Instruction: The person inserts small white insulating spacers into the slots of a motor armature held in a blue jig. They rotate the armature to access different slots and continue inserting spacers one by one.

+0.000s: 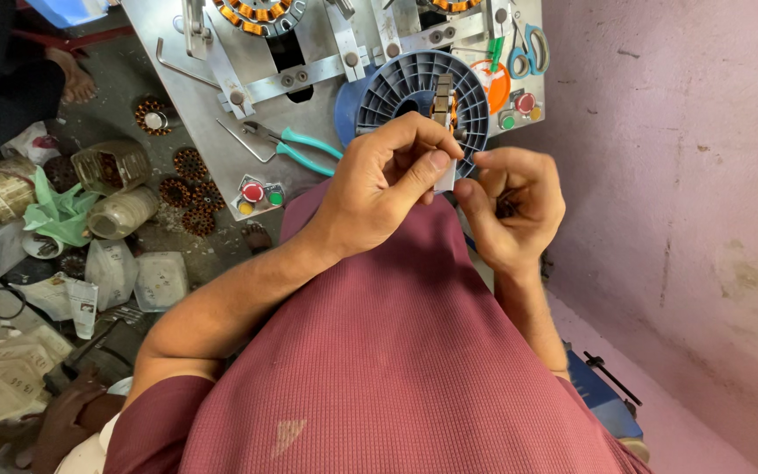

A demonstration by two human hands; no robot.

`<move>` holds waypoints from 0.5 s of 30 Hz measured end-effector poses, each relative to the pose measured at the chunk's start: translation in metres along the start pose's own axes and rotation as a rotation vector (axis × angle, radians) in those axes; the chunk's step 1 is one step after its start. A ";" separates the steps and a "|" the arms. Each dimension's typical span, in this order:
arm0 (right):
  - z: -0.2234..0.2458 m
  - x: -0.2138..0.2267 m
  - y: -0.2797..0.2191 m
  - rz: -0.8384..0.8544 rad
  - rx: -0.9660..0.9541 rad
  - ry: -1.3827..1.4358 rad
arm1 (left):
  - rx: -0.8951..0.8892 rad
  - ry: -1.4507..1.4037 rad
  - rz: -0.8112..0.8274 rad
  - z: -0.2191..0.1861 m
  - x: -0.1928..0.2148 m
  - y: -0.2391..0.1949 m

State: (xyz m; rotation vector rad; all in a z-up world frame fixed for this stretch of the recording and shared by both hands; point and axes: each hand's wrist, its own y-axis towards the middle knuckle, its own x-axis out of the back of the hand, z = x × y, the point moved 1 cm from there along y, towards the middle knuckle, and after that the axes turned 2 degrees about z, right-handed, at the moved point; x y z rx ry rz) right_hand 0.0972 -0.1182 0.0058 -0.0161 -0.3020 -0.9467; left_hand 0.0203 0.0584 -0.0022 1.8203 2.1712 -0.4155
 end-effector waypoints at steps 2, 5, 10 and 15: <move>0.007 -0.001 0.006 0.070 0.248 -0.269 | 0.011 0.031 -0.001 0.001 -0.001 0.000; 0.011 0.000 0.014 0.124 0.345 -0.324 | 0.006 0.058 -0.016 -0.002 -0.002 -0.001; 0.010 0.002 0.011 0.070 0.195 -0.287 | -0.283 0.452 -0.049 -0.013 -0.001 -0.005; 0.006 0.007 0.010 0.103 0.132 -0.179 | -0.465 0.618 -0.050 -0.014 0.002 -0.003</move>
